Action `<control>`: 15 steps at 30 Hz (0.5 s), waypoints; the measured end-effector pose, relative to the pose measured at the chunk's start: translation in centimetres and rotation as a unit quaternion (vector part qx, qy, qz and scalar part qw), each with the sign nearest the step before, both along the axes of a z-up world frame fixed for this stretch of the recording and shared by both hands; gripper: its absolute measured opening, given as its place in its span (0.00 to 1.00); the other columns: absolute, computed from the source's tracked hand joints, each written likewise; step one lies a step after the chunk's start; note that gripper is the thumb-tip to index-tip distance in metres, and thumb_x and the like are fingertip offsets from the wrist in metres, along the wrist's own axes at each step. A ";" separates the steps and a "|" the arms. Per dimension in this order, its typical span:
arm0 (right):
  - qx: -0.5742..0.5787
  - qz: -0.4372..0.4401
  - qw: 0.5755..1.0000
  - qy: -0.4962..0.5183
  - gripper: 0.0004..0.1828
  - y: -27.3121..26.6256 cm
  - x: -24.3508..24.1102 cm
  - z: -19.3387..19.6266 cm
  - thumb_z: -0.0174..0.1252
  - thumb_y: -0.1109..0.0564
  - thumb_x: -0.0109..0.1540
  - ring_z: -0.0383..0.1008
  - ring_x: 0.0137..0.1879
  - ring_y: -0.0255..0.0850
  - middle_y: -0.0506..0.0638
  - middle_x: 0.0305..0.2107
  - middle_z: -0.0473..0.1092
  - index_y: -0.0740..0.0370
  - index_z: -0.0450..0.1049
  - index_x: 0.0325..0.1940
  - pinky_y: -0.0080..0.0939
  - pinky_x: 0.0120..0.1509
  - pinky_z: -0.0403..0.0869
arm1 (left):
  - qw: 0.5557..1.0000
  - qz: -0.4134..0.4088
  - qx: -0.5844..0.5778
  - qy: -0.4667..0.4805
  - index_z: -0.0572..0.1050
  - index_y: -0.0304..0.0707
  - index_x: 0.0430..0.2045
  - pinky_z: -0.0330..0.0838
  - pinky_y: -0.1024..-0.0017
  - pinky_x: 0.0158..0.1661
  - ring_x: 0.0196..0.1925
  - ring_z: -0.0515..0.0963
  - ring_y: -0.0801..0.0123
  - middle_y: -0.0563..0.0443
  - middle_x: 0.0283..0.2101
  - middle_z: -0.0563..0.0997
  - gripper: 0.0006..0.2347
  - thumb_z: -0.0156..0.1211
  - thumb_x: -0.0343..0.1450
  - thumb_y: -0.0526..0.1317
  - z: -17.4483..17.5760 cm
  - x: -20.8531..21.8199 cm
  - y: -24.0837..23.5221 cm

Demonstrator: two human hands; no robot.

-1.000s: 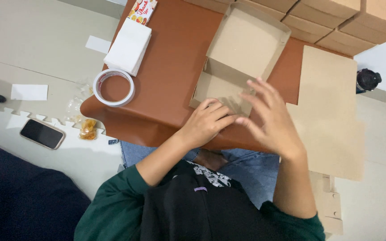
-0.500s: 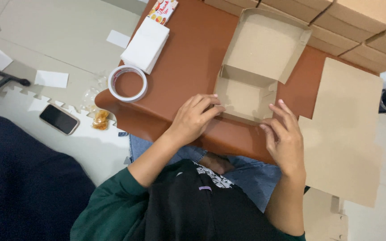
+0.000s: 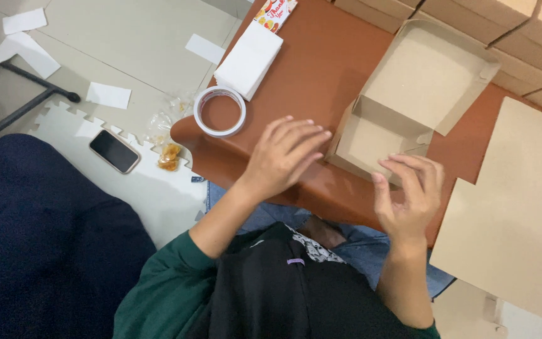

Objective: The person assembles a flat cardboard box by folding the flaps and tucking the tabs into the slots to form the container. They then place a white rectangular item inside the box and close the lid.

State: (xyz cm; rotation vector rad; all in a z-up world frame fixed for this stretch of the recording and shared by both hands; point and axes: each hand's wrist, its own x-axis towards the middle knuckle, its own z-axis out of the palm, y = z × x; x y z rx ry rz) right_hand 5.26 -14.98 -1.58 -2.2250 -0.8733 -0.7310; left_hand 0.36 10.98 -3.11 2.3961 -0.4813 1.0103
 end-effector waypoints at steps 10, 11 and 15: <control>0.028 0.202 0.964 0.170 0.05 23.7 5.8 -0.6 0.62 0.61 0.62 0.79 0.47 0.53 0.51 0.37 0.75 0.56 0.77 0.41 0.50 0.46 0.78 | 0.956 0.252 -0.018 0.150 0.77 0.31 0.52 0.58 0.52 0.63 0.62 0.73 0.52 0.40 0.52 0.78 0.12 0.55 0.77 0.36 0.6 -2.1 11.0; 0.011 0.189 0.961 0.200 0.06 24.8 6.6 -1.4 0.65 0.60 0.59 0.79 0.45 0.52 0.51 0.33 0.75 0.55 0.78 0.39 0.46 0.44 0.79 | 0.956 0.250 -0.016 0.150 0.77 0.32 0.52 0.58 0.52 0.63 0.63 0.72 0.52 0.41 0.52 0.78 0.12 0.56 0.77 0.36 0.2 -2.0 11.3; -0.027 0.170 0.950 0.259 0.07 26.4 7.3 -1.3 0.68 0.63 0.55 0.79 0.42 0.53 0.56 0.29 0.75 0.60 0.78 0.35 0.44 0.41 0.81 | 0.953 0.247 -0.025 0.175 0.78 0.35 0.52 0.56 0.52 0.64 0.63 0.72 0.55 0.43 0.54 0.78 0.12 0.56 0.76 0.37 -0.1 -1.8 11.8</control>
